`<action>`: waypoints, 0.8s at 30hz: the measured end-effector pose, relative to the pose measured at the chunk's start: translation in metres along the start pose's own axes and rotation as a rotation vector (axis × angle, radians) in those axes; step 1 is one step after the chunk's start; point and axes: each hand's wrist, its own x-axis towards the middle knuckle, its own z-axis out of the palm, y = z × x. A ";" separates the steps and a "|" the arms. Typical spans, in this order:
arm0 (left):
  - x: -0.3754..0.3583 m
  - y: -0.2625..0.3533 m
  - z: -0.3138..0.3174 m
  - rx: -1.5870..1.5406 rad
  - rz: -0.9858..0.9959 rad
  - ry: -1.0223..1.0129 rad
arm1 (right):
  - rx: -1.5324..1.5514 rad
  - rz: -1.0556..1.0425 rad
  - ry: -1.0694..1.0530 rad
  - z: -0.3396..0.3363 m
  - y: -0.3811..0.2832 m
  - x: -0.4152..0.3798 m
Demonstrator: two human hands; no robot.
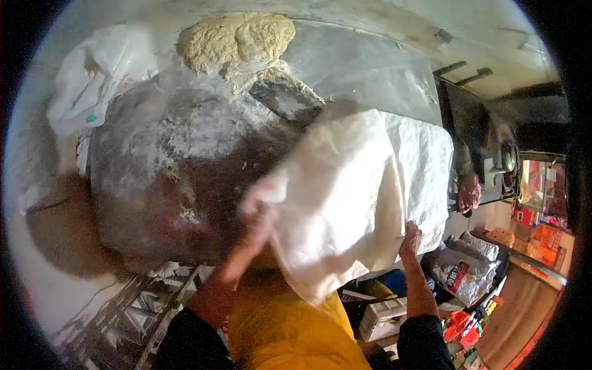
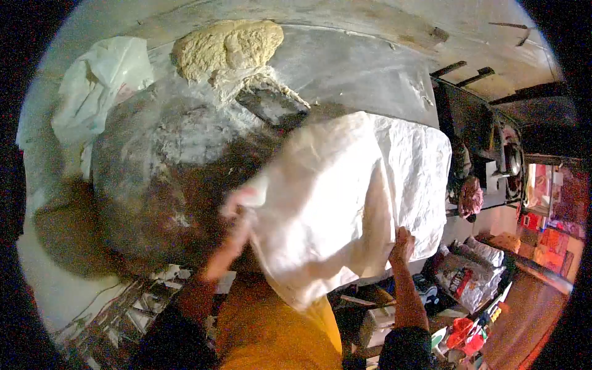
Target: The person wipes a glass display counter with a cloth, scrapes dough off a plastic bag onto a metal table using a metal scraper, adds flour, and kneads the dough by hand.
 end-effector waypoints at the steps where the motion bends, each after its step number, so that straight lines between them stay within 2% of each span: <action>1: 0.022 -0.003 -0.027 0.127 0.213 0.112 | -0.013 0.118 -0.127 -0.007 -0.005 0.005; 2: 0.037 -0.003 -0.049 0.255 0.427 0.230 | -0.024 0.232 -0.253 -0.016 -0.013 0.013; 3: 0.035 0.001 -0.071 0.212 0.172 0.194 | -0.094 0.156 -0.335 -0.034 -0.031 0.021; 4: 0.031 0.012 -0.084 0.169 -0.082 0.151 | -0.042 0.028 -0.190 -0.036 -0.035 0.020; 5: 0.033 0.039 -0.079 0.911 0.282 0.220 | -0.152 -0.176 0.046 -0.034 -0.048 0.028; 6: 0.031 0.058 -0.071 0.905 0.277 0.218 | 0.048 -0.430 0.207 -0.045 -0.075 0.046; 8: 0.024 0.078 -0.050 1.133 0.585 0.185 | 0.199 -0.485 0.159 -0.072 -0.160 0.068; 9: 0.016 0.064 -0.041 1.127 0.578 0.172 | 0.256 -0.516 0.144 -0.069 -0.191 0.080; 11: -0.007 0.024 -0.023 1.169 0.435 -0.163 | 0.373 -0.570 0.058 -0.060 -0.252 0.104; 12: -0.015 0.018 -0.010 1.232 0.386 -0.296 | 0.326 -0.690 0.085 -0.050 -0.276 0.120; 14: -0.026 -0.001 -0.010 1.206 0.358 -0.413 | 0.331 -0.759 0.078 -0.016 -0.313 0.151; 16: -0.024 -0.010 -0.009 1.240 0.358 -0.401 | 0.251 -0.648 -0.053 0.025 -0.332 0.177; 17: -0.022 -0.007 -0.008 1.234 0.359 -0.386 | 0.248 -0.644 -0.068 0.034 -0.339 0.184; 19: -0.023 -0.010 -0.011 1.236 0.368 -0.358 | 0.017 -0.512 -0.059 0.042 -0.361 0.192; 20: -0.022 -0.010 -0.011 1.240 0.357 -0.350 | 0.021 -0.522 -0.067 0.040 -0.369 0.198; 22: -0.024 -0.006 -0.010 1.257 0.312 -0.391 | -0.098 -0.682 -0.073 0.036 -0.370 0.205; 23: -0.024 -0.007 -0.011 1.245 0.330 -0.384 | -0.153 -0.746 0.025 0.034 -0.367 0.208; 24: -0.025 -0.009 -0.010 1.246 0.333 -0.381 | -0.152 -0.746 0.029 0.039 -0.364 0.215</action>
